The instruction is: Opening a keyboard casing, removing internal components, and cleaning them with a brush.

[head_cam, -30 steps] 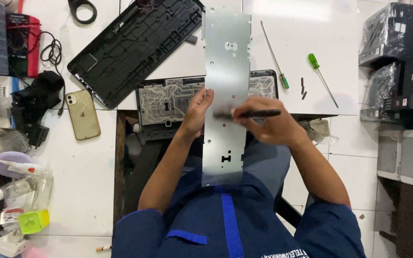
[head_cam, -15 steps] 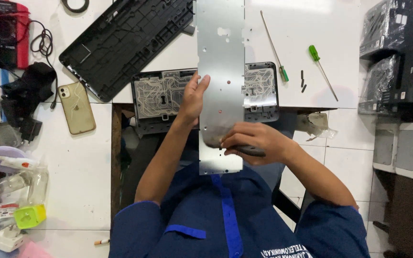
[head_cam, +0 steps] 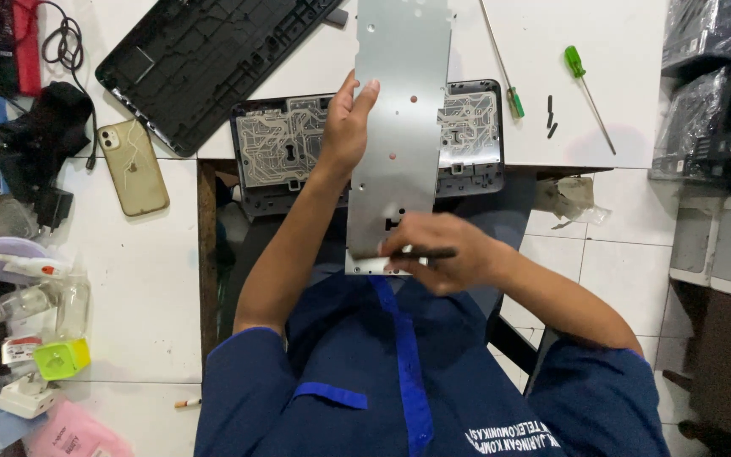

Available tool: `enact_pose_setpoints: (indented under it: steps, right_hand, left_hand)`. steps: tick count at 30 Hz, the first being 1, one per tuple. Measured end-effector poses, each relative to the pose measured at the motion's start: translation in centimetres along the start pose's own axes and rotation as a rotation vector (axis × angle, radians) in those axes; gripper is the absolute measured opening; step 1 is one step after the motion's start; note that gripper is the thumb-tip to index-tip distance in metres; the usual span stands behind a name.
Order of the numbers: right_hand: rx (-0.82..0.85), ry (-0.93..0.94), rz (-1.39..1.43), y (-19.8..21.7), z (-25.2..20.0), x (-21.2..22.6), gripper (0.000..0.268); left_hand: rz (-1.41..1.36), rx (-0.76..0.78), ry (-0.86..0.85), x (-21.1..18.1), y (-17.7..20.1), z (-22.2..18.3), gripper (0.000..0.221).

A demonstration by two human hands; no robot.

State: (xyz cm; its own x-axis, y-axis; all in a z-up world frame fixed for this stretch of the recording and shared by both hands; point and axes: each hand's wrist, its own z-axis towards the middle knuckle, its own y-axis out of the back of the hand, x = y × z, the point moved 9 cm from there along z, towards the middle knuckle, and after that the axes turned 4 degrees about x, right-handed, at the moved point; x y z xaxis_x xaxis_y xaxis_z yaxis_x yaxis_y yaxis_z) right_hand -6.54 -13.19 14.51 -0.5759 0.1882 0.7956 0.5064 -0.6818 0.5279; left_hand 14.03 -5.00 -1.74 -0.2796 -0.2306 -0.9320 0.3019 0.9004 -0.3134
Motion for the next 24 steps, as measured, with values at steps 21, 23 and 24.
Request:
enact_pose_setpoints:
  steps: [21, 23, 24]
  right_hand:
    - [-0.376, -0.421, -0.313, 8.5, -7.6, -5.1, 0.011]
    - [-0.591, -0.439, -0.182, 10.8, -9.2, -7.5, 0.011]
    - [-0.8, -0.455, -0.04, 12.4, -10.7, -9.0, 0.011]
  left_hand:
    - [-0.041, -0.013, -0.154, -4.9, 0.6, -1.6, 0.031]
    - [-0.048, -0.038, -0.185, -4.1, 1.0, -1.6, 0.034]
    - [-0.055, -0.067, -0.214, -3.8, 1.3, -1.7, 0.038]
